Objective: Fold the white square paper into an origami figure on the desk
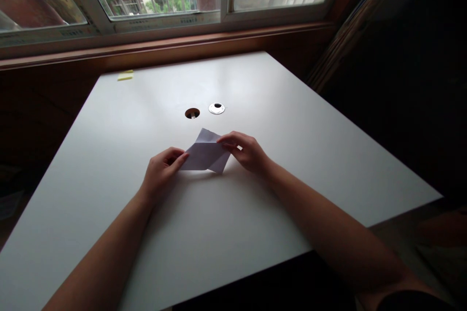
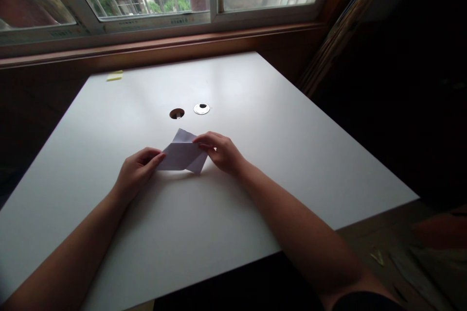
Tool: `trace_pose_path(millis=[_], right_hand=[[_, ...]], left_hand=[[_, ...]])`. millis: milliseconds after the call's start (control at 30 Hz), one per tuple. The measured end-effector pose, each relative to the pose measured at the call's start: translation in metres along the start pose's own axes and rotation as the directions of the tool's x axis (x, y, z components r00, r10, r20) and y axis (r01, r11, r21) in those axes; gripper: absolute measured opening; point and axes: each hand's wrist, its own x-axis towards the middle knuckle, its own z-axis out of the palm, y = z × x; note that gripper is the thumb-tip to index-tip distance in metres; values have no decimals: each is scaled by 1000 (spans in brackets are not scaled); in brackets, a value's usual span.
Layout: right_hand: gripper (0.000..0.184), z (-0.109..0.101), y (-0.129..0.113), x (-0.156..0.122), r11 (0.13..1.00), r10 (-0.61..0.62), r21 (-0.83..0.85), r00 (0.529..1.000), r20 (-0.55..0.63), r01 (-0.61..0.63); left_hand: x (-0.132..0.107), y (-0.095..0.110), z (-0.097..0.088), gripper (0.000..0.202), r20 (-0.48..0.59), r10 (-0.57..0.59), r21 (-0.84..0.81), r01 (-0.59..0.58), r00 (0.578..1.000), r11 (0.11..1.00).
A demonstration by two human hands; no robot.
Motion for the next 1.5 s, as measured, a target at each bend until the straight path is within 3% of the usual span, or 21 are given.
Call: trace_pose_path(millis=[167,333,533,733,1033,1200,1500], right_hand=[[16,0,-4,0,997,29,69,1000,9,-29],[14,3,-9,3,995,2,100,997,80,-10],[13,4,-12,3,992,-5,122,996,87,-5],[13,5,-12,2,985,61,160,998,31,-66],[12,6,-7,2,975,133,181,991,-7,-130],[12,5,-8,2,983,109,152,994,-11,-106],[11,4,-16,2,997,-21,68,1000,7,21]], left_hand=[[1,2,-2,37,75,-75,-140,85,994,986],[0,12,0,37,167,-109,-108,128,980,986],[-2,18,4,38,147,-165,-159,188,975,969],[-2,19,5,38,154,-243,-228,273,958,935],[-3,17,5,32,124,-212,-276,240,969,931],[-4,14,5,29,65,-205,-316,215,977,924],[-1,20,4,32,92,-265,-276,280,960,920]])
